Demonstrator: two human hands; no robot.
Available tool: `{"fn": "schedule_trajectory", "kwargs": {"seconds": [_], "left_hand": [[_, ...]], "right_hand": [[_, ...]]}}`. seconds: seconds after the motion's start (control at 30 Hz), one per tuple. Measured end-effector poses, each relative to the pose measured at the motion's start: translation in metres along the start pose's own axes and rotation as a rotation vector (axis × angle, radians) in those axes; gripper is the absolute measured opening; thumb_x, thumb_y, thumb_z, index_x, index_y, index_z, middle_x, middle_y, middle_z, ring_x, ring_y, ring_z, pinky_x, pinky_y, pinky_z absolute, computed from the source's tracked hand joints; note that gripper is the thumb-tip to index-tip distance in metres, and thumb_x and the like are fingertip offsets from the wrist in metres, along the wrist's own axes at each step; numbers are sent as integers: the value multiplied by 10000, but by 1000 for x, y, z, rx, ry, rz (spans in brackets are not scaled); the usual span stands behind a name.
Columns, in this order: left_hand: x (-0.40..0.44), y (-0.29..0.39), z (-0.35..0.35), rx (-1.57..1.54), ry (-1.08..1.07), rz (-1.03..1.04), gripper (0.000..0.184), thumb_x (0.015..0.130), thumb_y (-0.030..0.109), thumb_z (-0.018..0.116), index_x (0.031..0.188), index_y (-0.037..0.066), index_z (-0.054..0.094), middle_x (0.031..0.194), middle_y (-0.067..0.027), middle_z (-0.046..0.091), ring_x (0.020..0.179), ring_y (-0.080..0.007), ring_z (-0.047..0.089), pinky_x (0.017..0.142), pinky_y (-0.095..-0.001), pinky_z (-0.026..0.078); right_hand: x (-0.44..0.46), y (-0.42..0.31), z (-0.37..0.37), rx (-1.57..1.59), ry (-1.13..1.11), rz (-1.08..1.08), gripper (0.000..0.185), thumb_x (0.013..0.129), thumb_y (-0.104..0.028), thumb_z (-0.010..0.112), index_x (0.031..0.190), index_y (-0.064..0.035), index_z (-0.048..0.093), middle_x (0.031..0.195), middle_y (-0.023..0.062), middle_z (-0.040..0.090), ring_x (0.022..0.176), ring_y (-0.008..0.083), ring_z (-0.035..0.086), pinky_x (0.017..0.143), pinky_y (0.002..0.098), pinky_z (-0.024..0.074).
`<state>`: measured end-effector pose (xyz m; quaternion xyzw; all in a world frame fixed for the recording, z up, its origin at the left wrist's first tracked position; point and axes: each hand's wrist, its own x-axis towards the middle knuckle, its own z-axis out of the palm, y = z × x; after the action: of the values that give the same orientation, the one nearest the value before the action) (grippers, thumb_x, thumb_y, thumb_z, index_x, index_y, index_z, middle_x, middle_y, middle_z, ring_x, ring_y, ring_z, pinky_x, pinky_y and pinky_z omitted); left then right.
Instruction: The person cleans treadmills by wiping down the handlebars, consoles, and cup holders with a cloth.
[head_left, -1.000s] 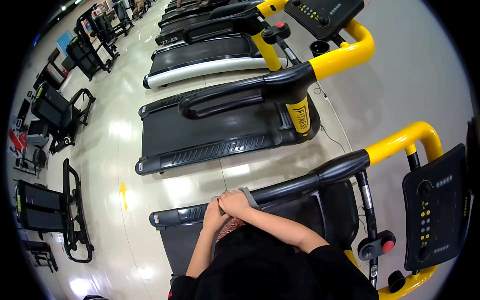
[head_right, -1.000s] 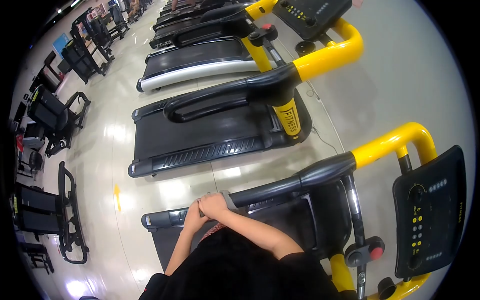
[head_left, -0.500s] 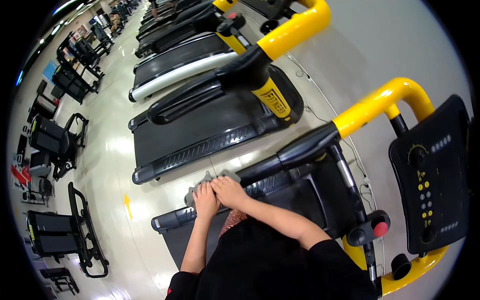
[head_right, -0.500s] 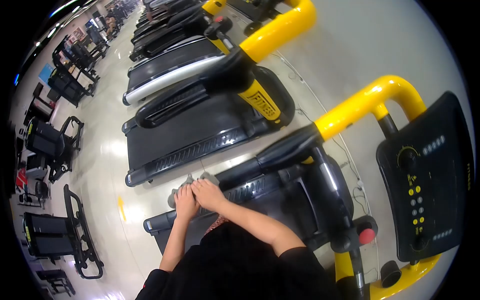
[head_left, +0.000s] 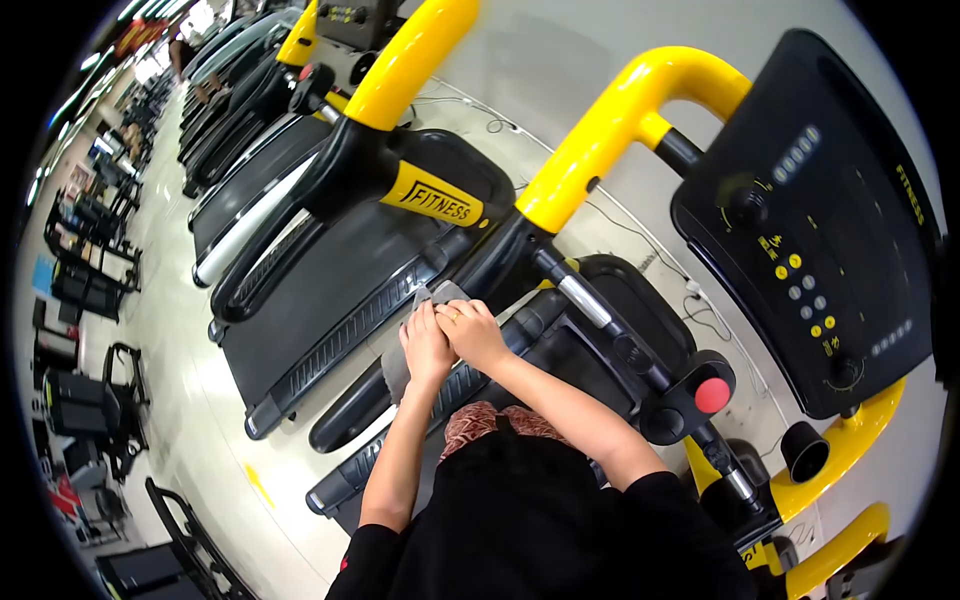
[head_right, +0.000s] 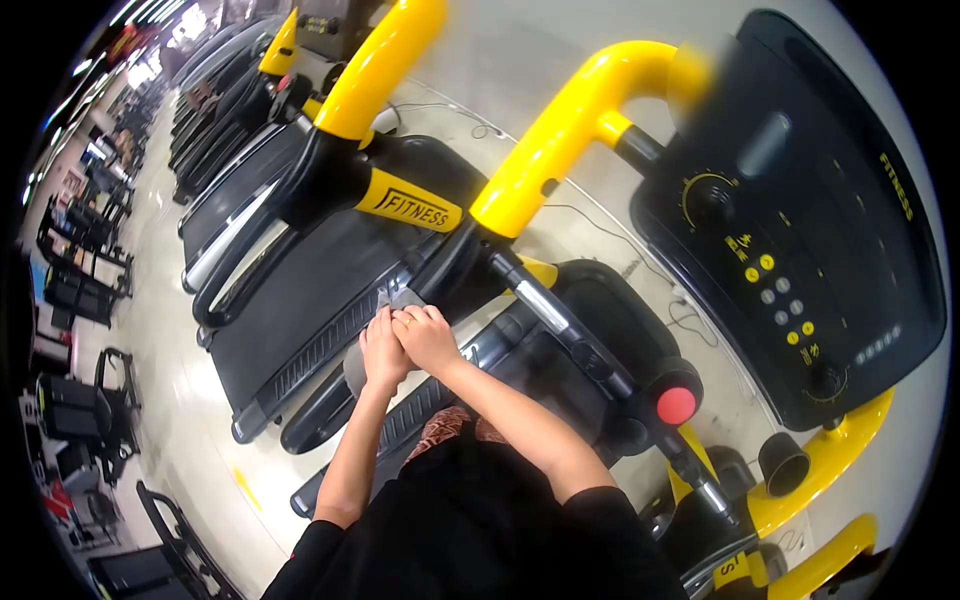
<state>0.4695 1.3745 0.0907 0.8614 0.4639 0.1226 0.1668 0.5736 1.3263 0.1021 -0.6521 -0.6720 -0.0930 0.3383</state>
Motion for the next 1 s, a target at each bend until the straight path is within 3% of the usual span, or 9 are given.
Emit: {"fn": "schedule_trajectory", "kwargs": {"seconds": [0.13, 0.17, 0.3, 0.43, 0.53, 0.63, 0.73, 0.87, 1.0], "left_hand": [[24, 32, 10, 24, -37, 143, 587, 828, 181, 505, 1348, -10, 312, 1389, -166, 347, 1300, -312, 302, 1059, -516, 206], [29, 41, 14, 57, -9, 167, 578, 840, 188, 489, 1350, -12, 306, 1398, -168, 333, 1310, -312, 285, 1060, -513, 203], [53, 68, 17, 65, 0, 299, 578, 867, 203, 456, 1363, -32, 273, 1423, -185, 283, 1331, -329, 241, 1064, -512, 192], [84, 91, 15, -31, 115, 554, 559, 862, 196, 470, 1331, -65, 316, 1380, -250, 325, 1293, -389, 296, 1039, -514, 242], [109, 107, 10, -19, 274, 755, 494, 864, 167, 458, 1283, -84, 386, 1321, -285, 391, 1216, -420, 400, 981, -489, 340], [137, 124, 3, -171, 295, 890, 478, 869, 156, 444, 1263, -110, 395, 1295, -321, 400, 1197, -441, 410, 983, -485, 339], [161, 148, -2, -190, 140, 846, 530, 854, 159, 471, 1313, -77, 345, 1353, -298, 334, 1248, -448, 337, 1020, -494, 296], [191, 194, -15, -115, 153, 958, 581, 817, 150, 528, 1346, -3, 341, 1392, -240, 303, 1285, -416, 294, 1033, -508, 279], [211, 232, -15, 71, 338, 1049, 503, 790, 116, 513, 1285, 44, 455, 1378, -135, 386, 1292, -345, 324, 1026, -492, 299]], "right_hand": [[-5, 26, -24, -14, 71, 112, 263, 750, -140, 539, 982, -49, 623, 1033, 34, 625, 991, 197, 567, 835, 356, 433], [-8, 30, -27, -13, 15, 163, 297, 773, -135, 521, 1041, -37, 599, 1136, 62, 596, 1070, 223, 539, 896, 386, 412], [-17, 45, -38, -59, -17, 331, 371, 828, -124, 458, 1177, -20, 531, 1300, 105, 494, 1204, 265, 445, 981, 456, 345], [-5, 59, -51, -94, 63, 530, 414, 822, -110, 463, 1225, -24, 508, 1316, 114, 480, 1223, 282, 432, 983, 418, 350], [14, 72, -67, -228, 193, 480, 409, 799, -88, 492, 1199, -14, 532, 1265, 134, 520, 1176, 299, 473, 959, 407, 375], [26, 81, -75, -191, 269, 513, 434, 786, -59, 495, 1210, 32, 504, 1263, 191, 503, 1158, 346, 476, 965, 431, 368], [33, 88, -84, -176, 282, 591, 485, 774, -51, 495, 1249, 39, 459, 1297, 220, 455, 1185, 375, 440, 990, 444, 344], [34, 84, -101, -183, 311, 749, 593, 741, -46, 501, 1312, 41, 369, 1369, 240, 355, 1242, 401, 359, 1032, 449, 301], [10, 72, -105, -120, 417, 886, 637, 718, -41, 491, 1332, 29, 338, 1382, 216, 347, 1220, 408, 375, 1031, 462, 301]]}}
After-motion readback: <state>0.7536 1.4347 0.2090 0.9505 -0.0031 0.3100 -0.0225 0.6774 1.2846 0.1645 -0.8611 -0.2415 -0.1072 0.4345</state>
